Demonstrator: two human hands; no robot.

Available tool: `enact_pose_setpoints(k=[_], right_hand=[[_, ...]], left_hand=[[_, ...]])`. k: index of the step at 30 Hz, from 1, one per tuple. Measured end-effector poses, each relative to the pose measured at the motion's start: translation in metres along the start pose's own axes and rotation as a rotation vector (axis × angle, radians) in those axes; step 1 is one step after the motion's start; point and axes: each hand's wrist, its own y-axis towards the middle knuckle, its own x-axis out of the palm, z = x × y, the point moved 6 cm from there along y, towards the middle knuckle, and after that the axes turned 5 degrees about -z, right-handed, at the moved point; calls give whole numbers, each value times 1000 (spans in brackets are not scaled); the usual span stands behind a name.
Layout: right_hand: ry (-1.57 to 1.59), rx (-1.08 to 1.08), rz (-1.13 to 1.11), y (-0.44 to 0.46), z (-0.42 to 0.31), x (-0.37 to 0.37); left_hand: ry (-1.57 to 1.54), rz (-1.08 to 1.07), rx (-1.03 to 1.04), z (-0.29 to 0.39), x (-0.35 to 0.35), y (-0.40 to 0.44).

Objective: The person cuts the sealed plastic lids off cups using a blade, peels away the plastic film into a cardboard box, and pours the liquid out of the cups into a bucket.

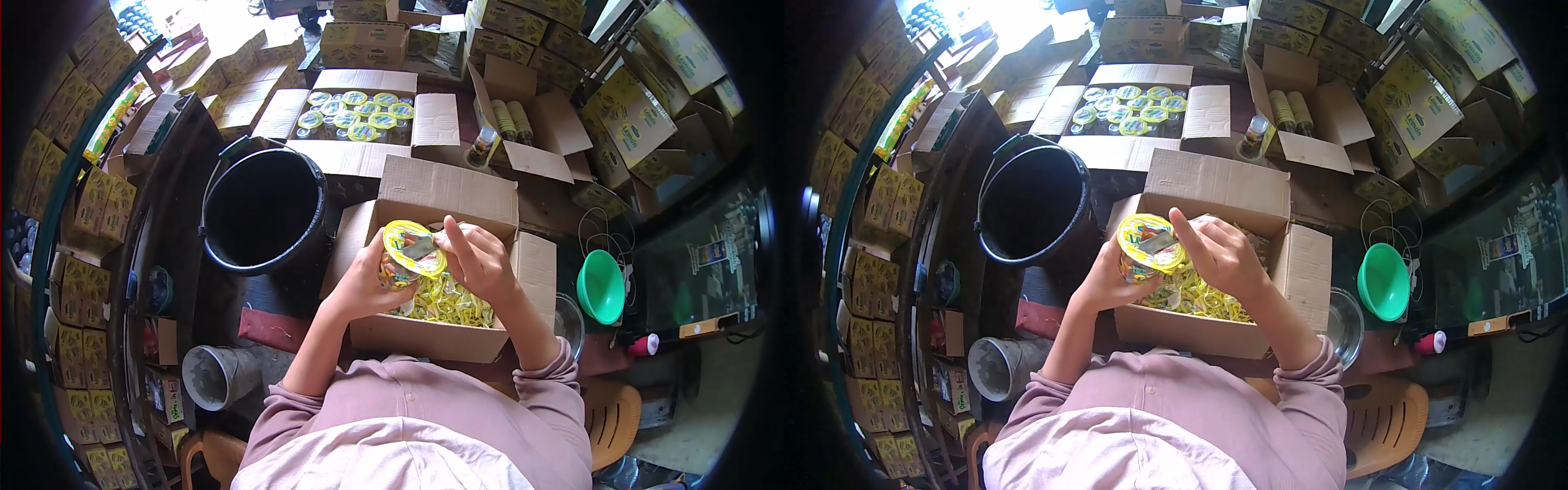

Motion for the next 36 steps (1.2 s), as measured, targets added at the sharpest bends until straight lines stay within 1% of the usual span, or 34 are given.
enact_pose_setpoints(k=[4, 6, 10, 13, 16, 19, 22, 25, 28, 29, 32, 35, 36], right_hand=[[31, 19, -1, -4, 2, 2], [63, 20, -2, -6, 2, 0], [-12, 32, 32, -7, 4, -8], [-34, 39, 24, -9, 4, -11], [-32, 34, 29, -9, 2, -11], [-20, 39, 29, -8, 0, -11], [-15, 36, 21, -8, -1, -11], [-9, 24, 27, -6, -3, -11], [-4, 16, 28, -7, -3, -10], [-7, 12, 33, -7, -2, -10], [42, 1, 47, -9, -3, -9], [69, 1, 38, -11, -5, -10], [69, 0, 34, -10, -5, -11]], left_hand=[[-21, -40, -44, -2, 2, 1], [-48, -25, -24, -1, 3, 2], [-82, -1, -4, -5, 5, 2], [-77, -49, -34, -2, 6, 3], [-155, -129, -85, -8, 11, 0], [-210, -100, -66, -11, 15, -3], [-206, -158, -54, -11, 16, -3], [-269, -178, -33, -9, 18, -2], [-444, -322, -125, -3, 28, -5], [-430, -323, -112, -4, 31, -5], [-603, -394, -192, -5, 34, -9], [-835, -568, -237, -19, 47, -14], [-884, -591, -226, -17, 48, -13]])
